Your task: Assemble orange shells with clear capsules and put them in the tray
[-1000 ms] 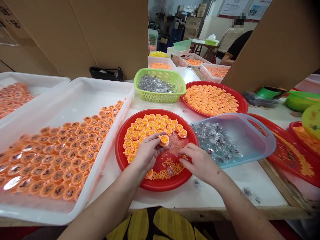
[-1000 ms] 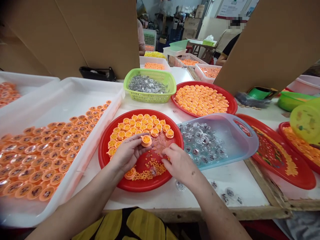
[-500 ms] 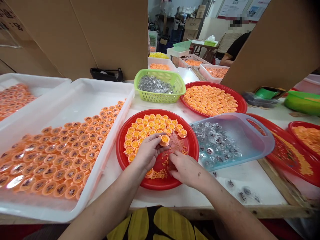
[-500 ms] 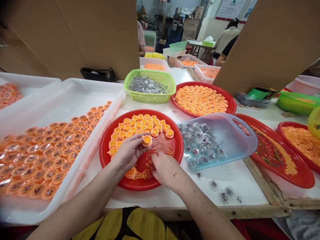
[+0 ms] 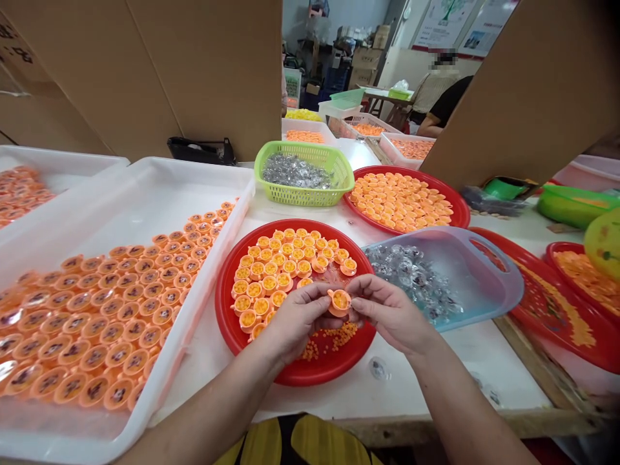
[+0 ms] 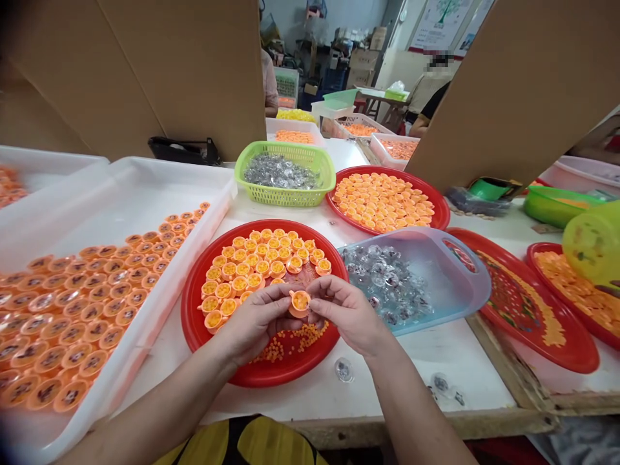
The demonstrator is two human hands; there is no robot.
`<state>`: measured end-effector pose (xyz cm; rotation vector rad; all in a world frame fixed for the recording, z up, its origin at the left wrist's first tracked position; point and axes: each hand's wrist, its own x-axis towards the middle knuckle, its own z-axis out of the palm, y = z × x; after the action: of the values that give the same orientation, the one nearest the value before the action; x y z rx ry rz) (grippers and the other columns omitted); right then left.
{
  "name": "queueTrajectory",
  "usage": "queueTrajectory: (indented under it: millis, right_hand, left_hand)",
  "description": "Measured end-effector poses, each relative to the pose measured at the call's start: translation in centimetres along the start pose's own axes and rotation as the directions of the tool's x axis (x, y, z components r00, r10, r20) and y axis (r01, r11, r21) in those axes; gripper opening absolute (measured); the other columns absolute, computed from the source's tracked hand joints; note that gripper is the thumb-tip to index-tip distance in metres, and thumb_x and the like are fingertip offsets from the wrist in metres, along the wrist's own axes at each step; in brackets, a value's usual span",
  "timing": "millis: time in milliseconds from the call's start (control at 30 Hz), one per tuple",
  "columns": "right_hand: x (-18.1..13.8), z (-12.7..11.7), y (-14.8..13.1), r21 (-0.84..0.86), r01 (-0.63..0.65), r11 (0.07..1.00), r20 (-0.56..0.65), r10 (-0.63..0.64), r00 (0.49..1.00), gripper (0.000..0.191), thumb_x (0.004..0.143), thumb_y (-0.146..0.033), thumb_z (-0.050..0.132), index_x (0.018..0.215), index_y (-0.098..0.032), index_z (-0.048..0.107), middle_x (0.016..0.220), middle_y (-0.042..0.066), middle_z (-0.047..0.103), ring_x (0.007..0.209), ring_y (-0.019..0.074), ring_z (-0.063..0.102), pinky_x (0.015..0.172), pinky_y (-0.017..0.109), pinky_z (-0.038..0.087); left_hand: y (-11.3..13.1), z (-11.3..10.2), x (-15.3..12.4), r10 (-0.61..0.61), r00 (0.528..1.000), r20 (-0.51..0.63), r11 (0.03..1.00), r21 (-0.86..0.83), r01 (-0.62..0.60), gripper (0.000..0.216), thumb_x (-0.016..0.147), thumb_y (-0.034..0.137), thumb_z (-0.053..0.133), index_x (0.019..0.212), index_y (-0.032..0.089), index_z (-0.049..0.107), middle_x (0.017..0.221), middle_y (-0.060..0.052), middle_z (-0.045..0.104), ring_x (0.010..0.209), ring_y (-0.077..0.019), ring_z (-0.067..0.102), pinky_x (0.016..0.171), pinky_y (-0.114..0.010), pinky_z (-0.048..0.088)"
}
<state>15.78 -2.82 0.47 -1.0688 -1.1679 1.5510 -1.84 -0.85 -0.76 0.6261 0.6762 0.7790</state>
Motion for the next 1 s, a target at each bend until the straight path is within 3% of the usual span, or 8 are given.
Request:
queueTrajectory:
  millis: [267,433,533,667,800,1000]
  right_hand:
    - [0.5,0.5,0.5,0.047,0.011,0.999,-0.104,-0.006,0.995,0.016,0.077,-0.027,0.072,0.091,-0.023,0.068,0.084,-0.003,0.064,0.060,0.0045,0.056,0.057,0.016,0.047]
    - [0.3,0.5,0.9,-0.169,0.054,0.984,-0.147,-0.079,0.986,0.015,0.081,-0.030,0.066,0.094,-0.023,0.068,0.078,0.000,0.064,0.064,0.0095,0.058,0.058,0.021,0.050]
    - [-0.1,0.2,0.0,-0.450,0.152,0.880,-0.067,-0.204,0.977,0.018,0.084,-0.028,0.062,0.101,-0.024,0.068,0.091,0.003,0.062,0.076,0.0137,0.060,0.064,0.025,0.051]
    - [-0.8,0.1,-2.3,-0.722,0.265,0.639,0.120,-0.261,0.958,0.025,0.084,-0.021,0.061,0.108,-0.025,0.066,0.095,0.003,0.062,0.083,0.0149,0.060,0.071,0.027,0.050]
    - [-1.0,0.6,-3.7,-0.820,0.273,0.503,0.179,-0.227,0.957,0.017,0.082,-0.016,0.062,0.098,-0.022,0.066,0.086,0.001,0.062,0.073,0.0126,0.059,0.066,0.026,0.048]
    - [-1.2,1.0,-3.7,-0.839,0.323,0.438,0.206,-0.295,0.933,0.026,0.083,-0.014,0.058,0.108,-0.023,0.062,0.097,0.003,0.064,0.080,0.0147,0.060,0.070,0.027,0.050]
  left_hand:
    - [0.0,-0.3,0.0,0.100,0.993,0.069,0.990,0.089,-0.106,0.030,0.073,0.031,0.072,0.096,0.012,0.067,0.086,-0.006,0.067,0.075,-0.0131,0.063,0.069,-0.023,0.051]
    - [-0.1,-0.2,0.0,0.131,0.987,0.094,0.981,0.132,-0.143,0.031,0.072,0.032,0.074,0.092,0.011,0.065,0.084,-0.005,0.065,0.076,-0.0122,0.061,0.071,-0.023,0.049]
    - [-0.4,-0.3,0.1,0.113,0.990,0.089,0.988,0.095,-0.121,0.034,0.070,0.033,0.076,0.092,0.011,0.062,0.084,-0.004,0.065,0.076,-0.0131,0.062,0.072,-0.026,0.050]
    - [-0.7,-0.5,0.1,0.095,0.989,0.111,0.992,0.074,-0.103,0.033,0.071,0.032,0.076,0.092,0.012,0.061,0.084,-0.003,0.063,0.072,-0.0098,0.060,0.067,-0.022,0.049]
    - [-0.5,-0.5,-0.1,0.082,0.986,0.143,0.987,0.125,-0.101,0.031,0.074,0.032,0.073,0.092,0.011,0.060,0.086,-0.004,0.061,0.074,-0.0108,0.059,0.063,-0.022,0.051]
    - [-0.7,-0.5,0.0,0.113,0.982,0.154,0.991,0.049,-0.122,0.036,0.071,0.027,0.076,0.100,0.016,0.058,0.105,-0.005,0.058,0.083,-0.0157,0.063,0.072,-0.031,0.055]
